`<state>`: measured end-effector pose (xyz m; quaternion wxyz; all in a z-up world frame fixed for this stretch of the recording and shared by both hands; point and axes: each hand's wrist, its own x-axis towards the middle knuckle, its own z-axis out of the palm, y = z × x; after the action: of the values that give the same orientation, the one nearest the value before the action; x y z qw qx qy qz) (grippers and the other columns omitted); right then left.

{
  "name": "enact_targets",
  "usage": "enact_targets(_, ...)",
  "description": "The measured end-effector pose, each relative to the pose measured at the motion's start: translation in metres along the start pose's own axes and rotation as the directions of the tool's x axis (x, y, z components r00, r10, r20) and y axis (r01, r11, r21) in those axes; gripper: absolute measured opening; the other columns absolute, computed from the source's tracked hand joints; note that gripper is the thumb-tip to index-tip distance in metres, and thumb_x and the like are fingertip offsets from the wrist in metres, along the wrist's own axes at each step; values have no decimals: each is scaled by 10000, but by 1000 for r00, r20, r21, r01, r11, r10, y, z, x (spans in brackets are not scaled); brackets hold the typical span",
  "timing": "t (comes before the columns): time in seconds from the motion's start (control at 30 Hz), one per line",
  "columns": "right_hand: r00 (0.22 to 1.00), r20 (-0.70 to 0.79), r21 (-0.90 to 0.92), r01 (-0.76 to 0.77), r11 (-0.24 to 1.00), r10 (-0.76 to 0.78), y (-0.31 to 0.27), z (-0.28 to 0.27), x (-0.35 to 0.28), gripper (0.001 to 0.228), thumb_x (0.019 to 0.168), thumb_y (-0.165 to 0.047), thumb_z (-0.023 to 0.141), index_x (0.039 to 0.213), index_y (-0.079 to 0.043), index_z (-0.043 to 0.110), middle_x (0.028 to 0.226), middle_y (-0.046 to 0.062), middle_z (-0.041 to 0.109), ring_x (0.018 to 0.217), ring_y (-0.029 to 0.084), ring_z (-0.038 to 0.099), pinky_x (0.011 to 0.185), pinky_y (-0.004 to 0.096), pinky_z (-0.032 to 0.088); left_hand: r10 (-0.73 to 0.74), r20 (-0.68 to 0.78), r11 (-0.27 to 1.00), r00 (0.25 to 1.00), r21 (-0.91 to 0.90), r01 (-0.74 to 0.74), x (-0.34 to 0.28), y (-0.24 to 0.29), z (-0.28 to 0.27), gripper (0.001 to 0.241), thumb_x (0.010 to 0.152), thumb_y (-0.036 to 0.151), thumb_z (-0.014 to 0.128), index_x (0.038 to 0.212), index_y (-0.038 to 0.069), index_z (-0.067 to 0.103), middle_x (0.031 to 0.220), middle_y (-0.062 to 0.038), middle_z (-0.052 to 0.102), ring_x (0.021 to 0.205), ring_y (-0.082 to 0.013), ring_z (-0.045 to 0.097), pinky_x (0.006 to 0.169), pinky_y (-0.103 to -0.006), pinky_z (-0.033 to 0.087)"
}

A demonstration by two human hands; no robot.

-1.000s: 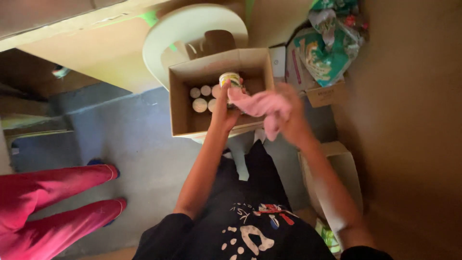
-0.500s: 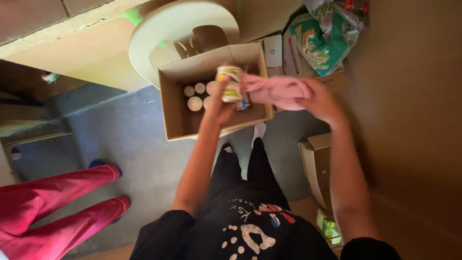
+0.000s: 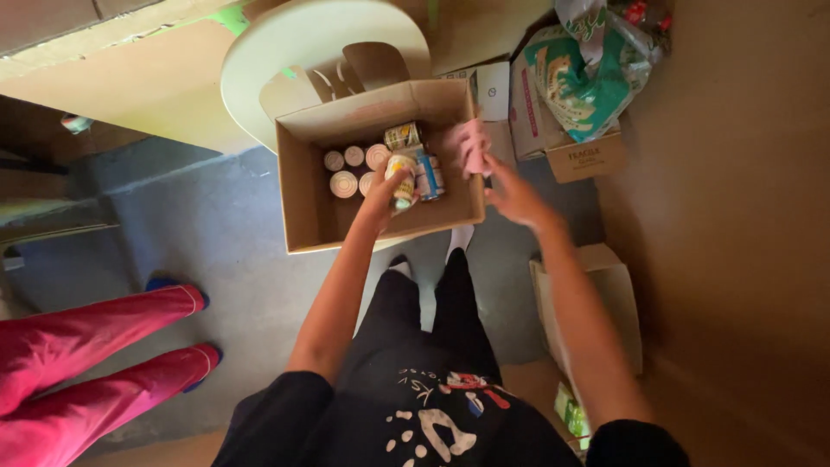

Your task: Taking canned goods from a cardboard box, wiping each can with a pink cloth, and arranging them neatly on store shelves.

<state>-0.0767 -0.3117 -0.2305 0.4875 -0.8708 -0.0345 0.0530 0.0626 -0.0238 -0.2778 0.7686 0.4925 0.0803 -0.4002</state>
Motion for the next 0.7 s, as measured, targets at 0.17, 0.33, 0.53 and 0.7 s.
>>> enact_targets(0.17, 945, -314, -89, -128, 988, 94, -15, 22, 12, 565, 992, -129, 646, 1526, -108, 460, 1560, 192, 461, 1472, 366, 405, 1218, 444, 327, -114, 125, 882, 986, -443, 158, -9, 3, 16, 522, 1022, 359, 622, 1418, 53, 475, 1186, -165, 648, 963, -301, 689, 833, -449, 600)
enact_targets(0.33, 897, -395, -82, 182, 980, -200, -146, -2, 35, 484, 1082, -166, 641, 1537, -142, 479, 1624, 136, 487, 1574, 332, 444, 1309, 442, 365, -17, 293, 836, 956, -521, 174, -50, 60, 86, 537, 994, 350, 584, 1466, 173, 397, 1276, -153, 588, 1037, -320, 661, 878, -483, 581)
enact_targets(0.53, 922, -213, -56, 320, 946, -324, -242, -20, 43, 797, 841, -276, 782, 1534, -76, 443, 1632, 232, 296, 1486, 400, 304, 888, 333, 568, 233, 243, 927, 942, -348, -140, -90, 126, 131, 640, 956, 47, 600, 1487, 257, 313, 1368, -134, 537, 1168, -282, 623, 926, -465, 578)
enact_targets(0.7, 838, -537, 233, 262, 936, -101, -290, -44, 62, 680, 948, -192, 785, 1518, -95, 427, 1427, 118, 561, 1280, 255, 588, 1052, 333, 519, 701, 142, 711, 699, -221, -668, -112, 187, 176, 507, 939, -44, 684, 1306, 142, 387, 1253, -90, 552, 1149, -237, 610, 928, -387, 568)
